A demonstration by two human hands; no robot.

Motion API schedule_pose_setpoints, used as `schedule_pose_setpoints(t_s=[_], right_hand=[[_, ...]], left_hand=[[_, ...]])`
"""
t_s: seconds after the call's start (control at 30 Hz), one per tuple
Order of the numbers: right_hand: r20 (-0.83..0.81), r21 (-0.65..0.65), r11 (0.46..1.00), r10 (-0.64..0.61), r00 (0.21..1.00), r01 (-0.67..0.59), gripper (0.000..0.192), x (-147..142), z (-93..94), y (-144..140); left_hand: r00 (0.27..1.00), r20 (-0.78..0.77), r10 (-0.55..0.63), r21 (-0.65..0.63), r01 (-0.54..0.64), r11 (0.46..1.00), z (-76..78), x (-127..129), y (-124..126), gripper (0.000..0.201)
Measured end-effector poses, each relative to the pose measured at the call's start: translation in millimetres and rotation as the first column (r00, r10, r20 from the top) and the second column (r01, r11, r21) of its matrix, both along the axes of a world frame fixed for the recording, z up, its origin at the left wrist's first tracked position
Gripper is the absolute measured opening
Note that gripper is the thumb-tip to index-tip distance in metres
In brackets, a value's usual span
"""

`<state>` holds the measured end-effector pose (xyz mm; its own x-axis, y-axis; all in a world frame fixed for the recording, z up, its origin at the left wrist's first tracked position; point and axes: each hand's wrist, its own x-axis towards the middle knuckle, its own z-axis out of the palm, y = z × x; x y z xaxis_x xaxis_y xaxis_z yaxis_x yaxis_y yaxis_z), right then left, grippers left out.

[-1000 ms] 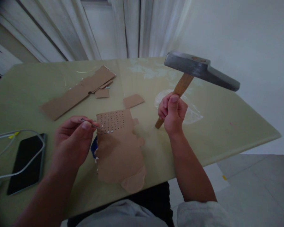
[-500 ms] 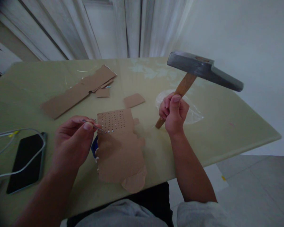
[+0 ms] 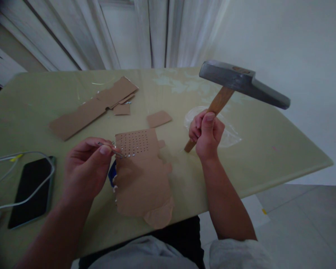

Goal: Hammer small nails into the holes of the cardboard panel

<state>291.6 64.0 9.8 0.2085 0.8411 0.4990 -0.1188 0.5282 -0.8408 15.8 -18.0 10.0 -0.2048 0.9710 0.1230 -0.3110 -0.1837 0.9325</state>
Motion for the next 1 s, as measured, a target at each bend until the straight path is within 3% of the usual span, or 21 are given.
schedule_pose_setpoints(t_s=[0.53, 0.7, 0.8, 1.0], right_hand=[[0.013, 0.001, 1.0, -0.003, 1.0, 0.003, 0.065, 0.7, -0.2, 0.8], [0.017, 0.002, 1.0, -0.012, 1.0, 0.012, 0.066, 0.1, 0.3, 0.6], [0.006, 0.008, 1.0, 0.0, 1.0, -0.001, 0.065, -0.5, 0.6, 0.2], [0.024, -0.03, 0.999, -0.025, 0.999, 0.026, 0.066, -1.9, 1.8, -1.6]], left_hand=[[0.999, -0.025, 0.035, -0.023, -0.036, 0.999, 0.6, 0.0, 0.6, 0.035], [0.989, -0.141, 0.049, 0.003, -0.049, 0.999, -3.7, -0.9, -2.0, 0.028], [0.948, -0.31, 0.075, 0.029, -0.07, 0.997, -4.4, -0.5, -4.4, 0.015], [0.751, -0.649, 0.121, 0.195, 0.011, 0.981, -1.3, 1.8, -5.2, 0.009]])
